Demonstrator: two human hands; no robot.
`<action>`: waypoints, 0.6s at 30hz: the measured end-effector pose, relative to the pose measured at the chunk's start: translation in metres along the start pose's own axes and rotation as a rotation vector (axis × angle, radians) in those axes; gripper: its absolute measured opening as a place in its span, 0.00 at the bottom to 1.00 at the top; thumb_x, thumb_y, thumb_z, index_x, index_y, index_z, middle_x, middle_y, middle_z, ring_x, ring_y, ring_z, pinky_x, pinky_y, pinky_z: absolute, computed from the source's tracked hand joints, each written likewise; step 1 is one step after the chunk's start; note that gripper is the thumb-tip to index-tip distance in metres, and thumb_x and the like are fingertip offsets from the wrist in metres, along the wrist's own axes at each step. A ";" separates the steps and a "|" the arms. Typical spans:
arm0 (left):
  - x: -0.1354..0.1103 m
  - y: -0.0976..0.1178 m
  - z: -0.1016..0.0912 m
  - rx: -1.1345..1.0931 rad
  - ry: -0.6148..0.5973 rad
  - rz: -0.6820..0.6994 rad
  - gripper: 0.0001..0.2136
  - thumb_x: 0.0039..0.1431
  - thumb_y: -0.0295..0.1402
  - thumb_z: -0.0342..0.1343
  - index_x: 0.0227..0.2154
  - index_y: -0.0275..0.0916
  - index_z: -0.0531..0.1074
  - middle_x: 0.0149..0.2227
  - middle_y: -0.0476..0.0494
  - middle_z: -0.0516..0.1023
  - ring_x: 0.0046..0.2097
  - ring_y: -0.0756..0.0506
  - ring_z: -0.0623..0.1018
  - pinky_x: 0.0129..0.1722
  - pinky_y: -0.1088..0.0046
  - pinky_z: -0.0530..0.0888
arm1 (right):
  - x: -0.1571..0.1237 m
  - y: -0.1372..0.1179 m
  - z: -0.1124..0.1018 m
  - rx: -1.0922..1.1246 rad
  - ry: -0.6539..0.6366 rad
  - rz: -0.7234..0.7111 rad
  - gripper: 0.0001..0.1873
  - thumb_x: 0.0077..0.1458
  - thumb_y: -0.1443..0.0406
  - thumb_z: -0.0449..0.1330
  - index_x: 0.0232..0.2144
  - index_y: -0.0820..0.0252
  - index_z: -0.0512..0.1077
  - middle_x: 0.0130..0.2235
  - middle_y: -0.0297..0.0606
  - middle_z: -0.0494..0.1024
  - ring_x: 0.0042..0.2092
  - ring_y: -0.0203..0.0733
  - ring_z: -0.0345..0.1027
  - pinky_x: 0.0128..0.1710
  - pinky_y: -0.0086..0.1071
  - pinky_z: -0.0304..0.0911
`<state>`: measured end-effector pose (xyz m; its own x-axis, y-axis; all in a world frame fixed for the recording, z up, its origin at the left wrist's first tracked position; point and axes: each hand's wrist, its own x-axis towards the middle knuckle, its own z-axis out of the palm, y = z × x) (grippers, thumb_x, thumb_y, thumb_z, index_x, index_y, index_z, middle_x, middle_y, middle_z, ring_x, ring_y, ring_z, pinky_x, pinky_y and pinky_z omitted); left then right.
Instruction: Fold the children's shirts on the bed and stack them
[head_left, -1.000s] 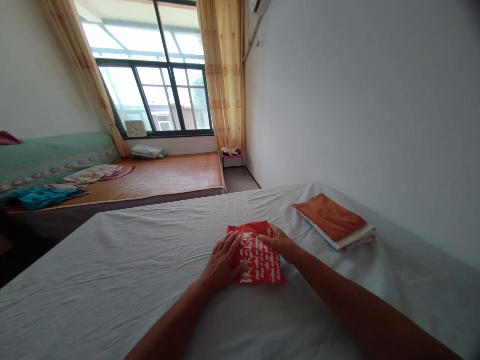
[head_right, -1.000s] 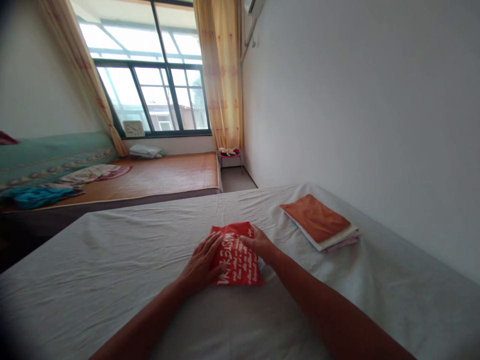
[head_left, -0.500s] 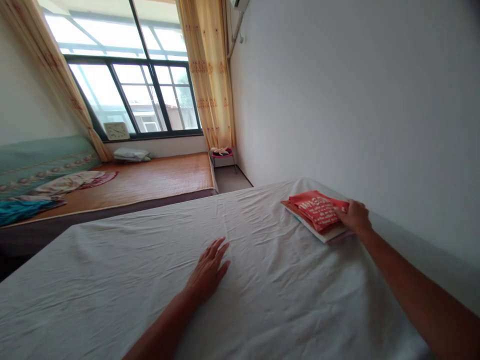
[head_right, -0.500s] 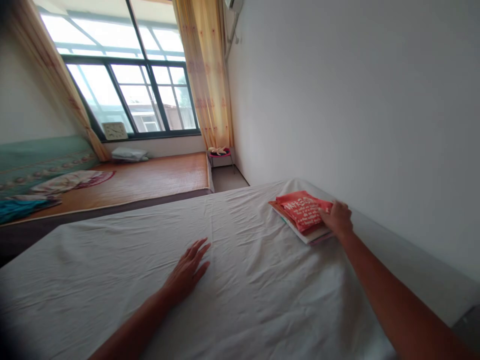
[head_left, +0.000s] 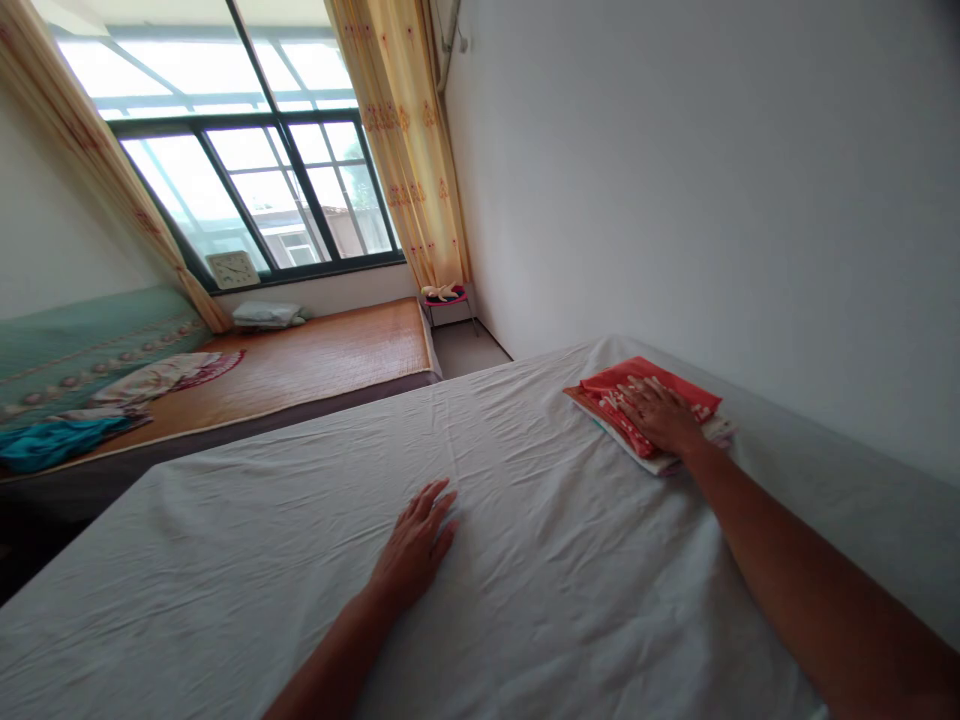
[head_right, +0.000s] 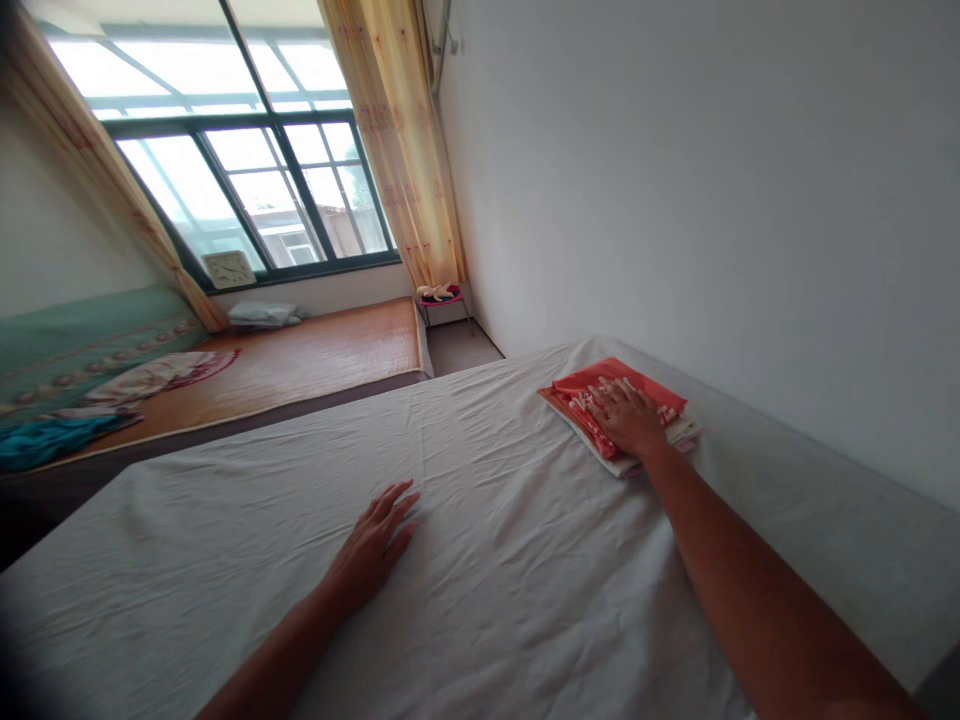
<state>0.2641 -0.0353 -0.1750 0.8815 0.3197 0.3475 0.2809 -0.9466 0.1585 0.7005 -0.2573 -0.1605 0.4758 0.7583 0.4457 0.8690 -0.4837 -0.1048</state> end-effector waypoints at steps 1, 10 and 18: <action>0.001 0.000 0.000 0.005 -0.008 -0.005 0.19 0.65 0.36 0.44 0.57 0.45 0.62 0.63 0.42 0.59 0.63 0.40 0.60 0.59 0.54 0.64 | 0.000 0.005 0.001 0.058 0.005 -0.014 0.22 0.57 0.63 0.48 0.53 0.54 0.67 0.61 0.39 0.64 0.64 0.49 0.49 0.62 0.48 0.43; 0.004 -0.006 0.004 0.026 -0.018 0.009 0.18 0.64 0.37 0.45 0.57 0.46 0.63 0.62 0.44 0.61 0.62 0.40 0.62 0.57 0.54 0.67 | -0.013 0.065 -0.015 0.174 0.133 0.690 0.32 0.60 0.52 0.42 0.57 0.68 0.60 0.56 0.56 0.67 0.58 0.56 0.59 0.55 0.48 0.55; 0.004 -0.011 0.007 0.056 -0.026 0.016 0.18 0.64 0.38 0.45 0.56 0.46 0.64 0.62 0.43 0.62 0.62 0.40 0.63 0.56 0.55 0.68 | -0.020 0.080 -0.014 0.287 -0.041 0.794 0.36 0.56 0.42 0.42 0.53 0.63 0.65 0.50 0.54 0.73 0.52 0.58 0.66 0.48 0.46 0.61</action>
<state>0.2676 -0.0239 -0.1815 0.8954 0.3038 0.3255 0.2868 -0.9527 0.1003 0.7587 -0.3177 -0.1652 0.9595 0.2583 0.1126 0.2731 -0.7542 -0.5972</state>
